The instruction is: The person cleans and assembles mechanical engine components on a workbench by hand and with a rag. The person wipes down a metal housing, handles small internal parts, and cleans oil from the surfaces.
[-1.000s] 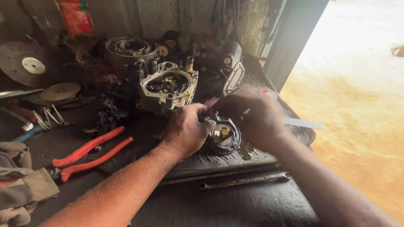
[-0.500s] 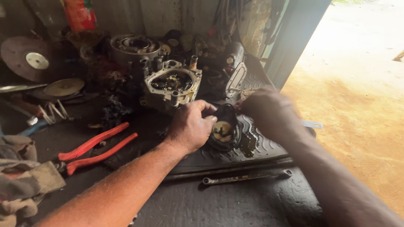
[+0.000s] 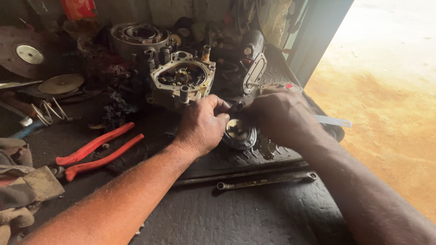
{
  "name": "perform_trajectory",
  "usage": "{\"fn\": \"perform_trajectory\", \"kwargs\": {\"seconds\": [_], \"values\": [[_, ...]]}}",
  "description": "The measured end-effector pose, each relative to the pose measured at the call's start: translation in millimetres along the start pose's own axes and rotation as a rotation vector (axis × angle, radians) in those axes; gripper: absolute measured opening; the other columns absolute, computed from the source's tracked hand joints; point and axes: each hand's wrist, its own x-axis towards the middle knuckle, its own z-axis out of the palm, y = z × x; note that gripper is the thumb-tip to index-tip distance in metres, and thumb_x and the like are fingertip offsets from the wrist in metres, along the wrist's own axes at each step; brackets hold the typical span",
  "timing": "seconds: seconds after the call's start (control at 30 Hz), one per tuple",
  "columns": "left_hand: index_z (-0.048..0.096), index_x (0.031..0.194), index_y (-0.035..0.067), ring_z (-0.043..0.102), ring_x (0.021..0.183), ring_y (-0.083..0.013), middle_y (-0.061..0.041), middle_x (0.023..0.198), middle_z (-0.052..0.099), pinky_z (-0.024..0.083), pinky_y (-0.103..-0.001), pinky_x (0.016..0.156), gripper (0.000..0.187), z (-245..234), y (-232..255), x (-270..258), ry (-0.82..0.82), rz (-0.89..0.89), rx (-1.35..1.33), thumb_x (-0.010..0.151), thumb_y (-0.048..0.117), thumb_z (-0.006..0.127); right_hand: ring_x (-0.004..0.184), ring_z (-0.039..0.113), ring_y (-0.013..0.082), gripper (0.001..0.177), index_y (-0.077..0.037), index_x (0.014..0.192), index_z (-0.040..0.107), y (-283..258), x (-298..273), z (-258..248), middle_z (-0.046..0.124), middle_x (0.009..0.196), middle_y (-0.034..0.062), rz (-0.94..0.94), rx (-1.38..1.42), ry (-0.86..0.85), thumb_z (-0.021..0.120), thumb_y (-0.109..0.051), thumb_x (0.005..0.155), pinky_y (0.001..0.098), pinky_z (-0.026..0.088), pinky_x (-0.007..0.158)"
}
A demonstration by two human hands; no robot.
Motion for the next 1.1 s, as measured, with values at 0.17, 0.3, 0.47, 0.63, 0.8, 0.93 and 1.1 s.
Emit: {"fn": "perform_trajectory", "kwargs": {"seconds": [0.17, 0.3, 0.47, 0.63, 0.8, 0.93, 1.1], "values": [[0.07, 0.1, 0.005, 0.076, 0.083, -0.0196, -0.008, 0.088, 0.078, 0.059, -0.035, 0.076, 0.018, 5, -4, 4, 0.068, 0.099, -0.029, 0.084, 0.015, 0.071, 0.09, 0.07, 0.0179, 0.014, -0.022, 0.098, 0.082, 16, 3, -2, 0.076, 0.091, 0.0015, -0.003, -0.195, 0.213, 0.07, -0.016, 0.094, 0.0357, 0.058, 0.078], [0.069, 0.102, 0.005, 0.074, 0.08, -0.0213, -0.01, 0.086, 0.075, 0.057, -0.036, 0.073, 0.02, 4, -4, 1, 0.124, 0.129, -0.035, 0.084, 0.014, 0.073, 0.089, 0.076, 0.0119, 0.013, -0.018, 0.101, 0.081, 16, -3, -3, 0.078, 0.098, -0.0015, 0.069, 0.463, 0.252, 0.073, -0.019, 0.091, 0.0312, 0.061, 0.079], [0.067, 0.101, 0.004, 0.071, 0.081, -0.0185, -0.008, 0.085, 0.073, 0.056, -0.034, 0.074, 0.016, 3, -3, 1, 0.102, 0.175, -0.086, 0.086, 0.008, 0.07, 0.093, 0.075, 0.0167, 0.02, -0.015, 0.107, 0.077, 8, -3, 1, 0.076, 0.103, 0.0029, 0.039, 0.537, 0.1, 0.075, -0.018, 0.088, 0.0344, 0.062, 0.076], [0.066, 0.102, 0.004, 0.071, 0.082, -0.0147, -0.006, 0.087, 0.074, 0.057, -0.032, 0.075, 0.014, 1, 3, -2, 0.04, 0.186, -0.178, 0.088, 0.008, 0.067, 0.096, 0.077, 0.0153, 0.026, -0.009, 0.105, 0.077, 19, -3, 2, 0.078, 0.101, 0.0041, -0.047, 0.69, 0.124, 0.077, -0.007, 0.079, 0.0326, 0.062, 0.083], [0.064, 0.107, 0.003, 0.071, 0.086, -0.0134, -0.006, 0.094, 0.073, 0.058, -0.031, 0.077, 0.022, -3, 14, -6, 0.028, 0.242, -0.221, 0.086, 0.004, 0.067, 0.088, 0.078, 0.0142, 0.011, -0.009, 0.1, 0.074, 20, -1, 7, 0.078, 0.092, 0.0022, -0.09, 0.534, 0.227, 0.074, -0.014, 0.089, 0.0333, 0.064, 0.077], [0.065, 0.115, 0.005, 0.074, 0.089, -0.0101, -0.004, 0.098, 0.078, 0.059, -0.029, 0.078, 0.027, -8, 20, -11, -0.091, 0.225, -0.329, 0.088, 0.011, 0.067, 0.084, 0.077, 0.0133, 0.013, -0.009, 0.099, 0.07, 17, -4, 8, 0.079, 0.089, 0.0031, -0.228, 0.464, 0.287, 0.075, -0.018, 0.091, 0.0341, 0.063, 0.073], [0.071, 0.11, 0.004, 0.075, 0.083, -0.0157, -0.008, 0.092, 0.079, 0.058, -0.032, 0.077, 0.025, -2, 9, -3, -0.018, 0.153, -0.132, 0.088, 0.015, 0.069, 0.082, 0.071, 0.022, 0.014, -0.019, 0.099, 0.08, 20, 5, 17, 0.073, 0.095, 0.0094, -0.219, 0.217, 0.625, 0.07, -0.015, 0.09, 0.0373, 0.059, 0.069]]}}
